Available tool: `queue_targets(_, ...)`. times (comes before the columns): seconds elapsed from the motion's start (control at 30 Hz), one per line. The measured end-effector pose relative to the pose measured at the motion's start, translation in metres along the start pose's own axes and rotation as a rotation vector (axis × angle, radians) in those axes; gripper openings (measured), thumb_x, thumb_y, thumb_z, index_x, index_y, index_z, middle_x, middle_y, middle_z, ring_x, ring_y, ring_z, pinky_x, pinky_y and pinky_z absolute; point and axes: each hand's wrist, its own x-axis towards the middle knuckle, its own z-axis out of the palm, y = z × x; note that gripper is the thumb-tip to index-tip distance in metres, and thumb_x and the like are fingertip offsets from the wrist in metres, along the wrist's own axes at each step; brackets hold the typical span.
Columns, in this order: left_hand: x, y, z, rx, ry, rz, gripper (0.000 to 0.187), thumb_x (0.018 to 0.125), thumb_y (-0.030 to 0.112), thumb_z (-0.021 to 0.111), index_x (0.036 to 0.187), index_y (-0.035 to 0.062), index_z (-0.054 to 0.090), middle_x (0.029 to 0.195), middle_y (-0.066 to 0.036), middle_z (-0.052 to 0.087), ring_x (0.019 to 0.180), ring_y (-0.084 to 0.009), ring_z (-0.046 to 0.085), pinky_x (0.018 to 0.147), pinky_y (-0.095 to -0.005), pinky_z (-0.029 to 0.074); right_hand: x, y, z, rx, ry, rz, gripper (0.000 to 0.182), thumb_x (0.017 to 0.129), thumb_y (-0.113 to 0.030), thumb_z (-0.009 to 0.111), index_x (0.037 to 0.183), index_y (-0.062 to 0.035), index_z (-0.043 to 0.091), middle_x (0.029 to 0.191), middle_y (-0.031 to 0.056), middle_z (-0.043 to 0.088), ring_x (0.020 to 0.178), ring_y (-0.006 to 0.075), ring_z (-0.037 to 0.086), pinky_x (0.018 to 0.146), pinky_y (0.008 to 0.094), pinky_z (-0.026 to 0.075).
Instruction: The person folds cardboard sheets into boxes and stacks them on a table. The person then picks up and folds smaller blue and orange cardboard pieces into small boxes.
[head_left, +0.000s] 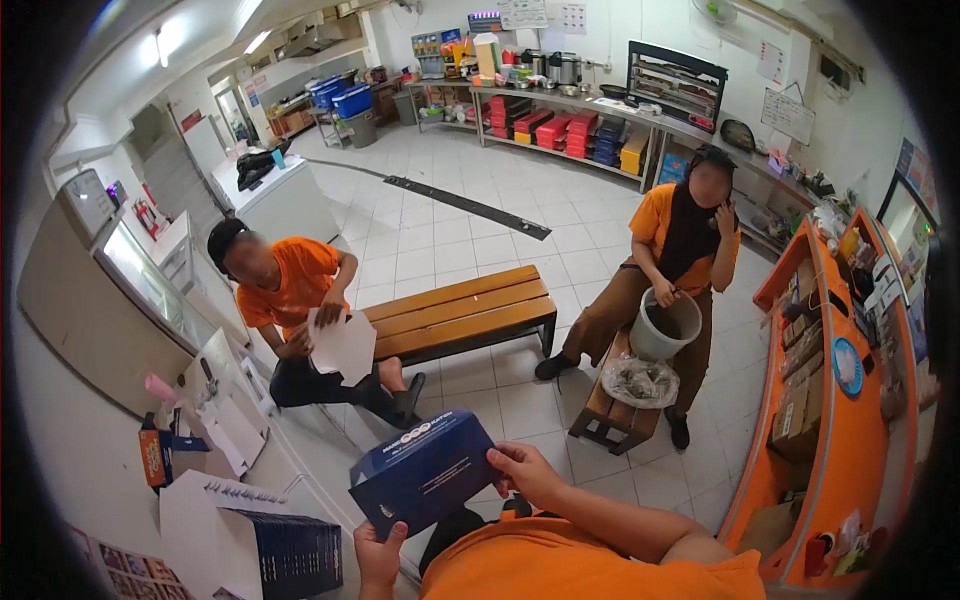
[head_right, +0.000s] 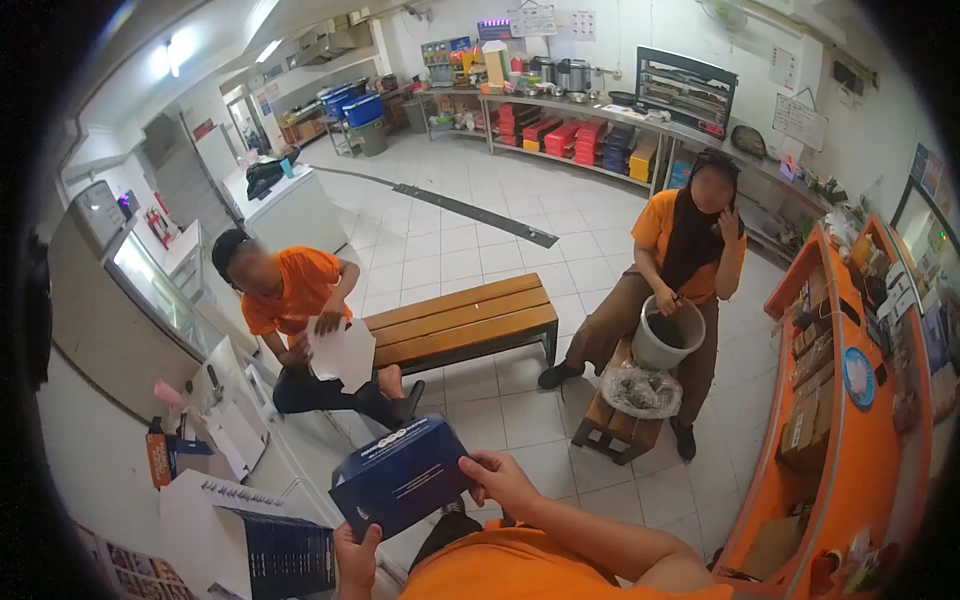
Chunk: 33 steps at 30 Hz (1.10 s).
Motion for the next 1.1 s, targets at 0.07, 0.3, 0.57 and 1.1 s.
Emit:
queue_targets(0.07, -0.005, 0.039, 0.021, 0.079, -0.03, -0.053, 0.018, 0.091, 0.01, 0.078, 0.099, -0.005, 0.072, 0.091, -0.003, 0.073, 0.086, -0.0146, 0.067, 0.08, -0.0305, 0.054, -0.001, 0.01, 0.008, 0.028, 0.016, 0.071, 0.052, 0.092, -0.027, 0.079, 0.131, 0.0012, 0.06, 0.103, 0.0115, 0.065, 0.076, 0.016, 0.065, 0.072, 0.0288, 0.056)
queue_targets(0.3, 0.017, 0.049, 0.069, -0.246, 0.176, -0.167, 0.036, 0.094, 0.004, 0.072, 0.126, -0.0013, 0.057, 0.115, -0.009, 0.068, 0.095, -0.0195, 0.068, 0.08, -0.0364, 0.06, -0.015, -0.026, 0.077, -1.167, -0.209, -1.058, 0.036, 0.083, -0.014, 0.085, 0.103, -0.0058, 0.056, 0.133, 0.0192, 0.055, 0.117, 0.0383, 0.062, 0.095, 0.043, 0.054)
queue_targets(0.57, 0.011, 0.056, 0.085, -0.424, 0.141, 0.014, 0.029, 0.102, 0.02, 0.066, 0.123, 0.0022, 0.059, 0.115, -0.01, 0.068, 0.101, -0.0194, 0.069, 0.086, -0.0333, 0.06, 0.001, -0.017, 0.102, -0.665, -0.112, -1.031, 0.044, 0.069, -0.008, 0.091, 0.104, -0.007, 0.064, 0.132, 0.019, 0.063, 0.129, 0.0411, 0.058, 0.103, 0.0473, 0.053)
queue_targets(1.1, 0.007, 0.041, 0.074, 0.151, 0.048, -0.024, 0.026, 0.103, 0.018, 0.063, 0.093, -0.0044, 0.069, 0.083, -0.009, 0.073, 0.079, -0.0108, 0.063, 0.071, -0.0282, 0.051, 0.001, -0.022, 0.102, -1.086, 0.003, -0.9, 0.039, 0.079, -0.018, 0.084, 0.111, -0.0102, 0.064, 0.12, 0.0178, 0.057, 0.121, 0.0423, 0.054, 0.103, 0.0525, 0.04)
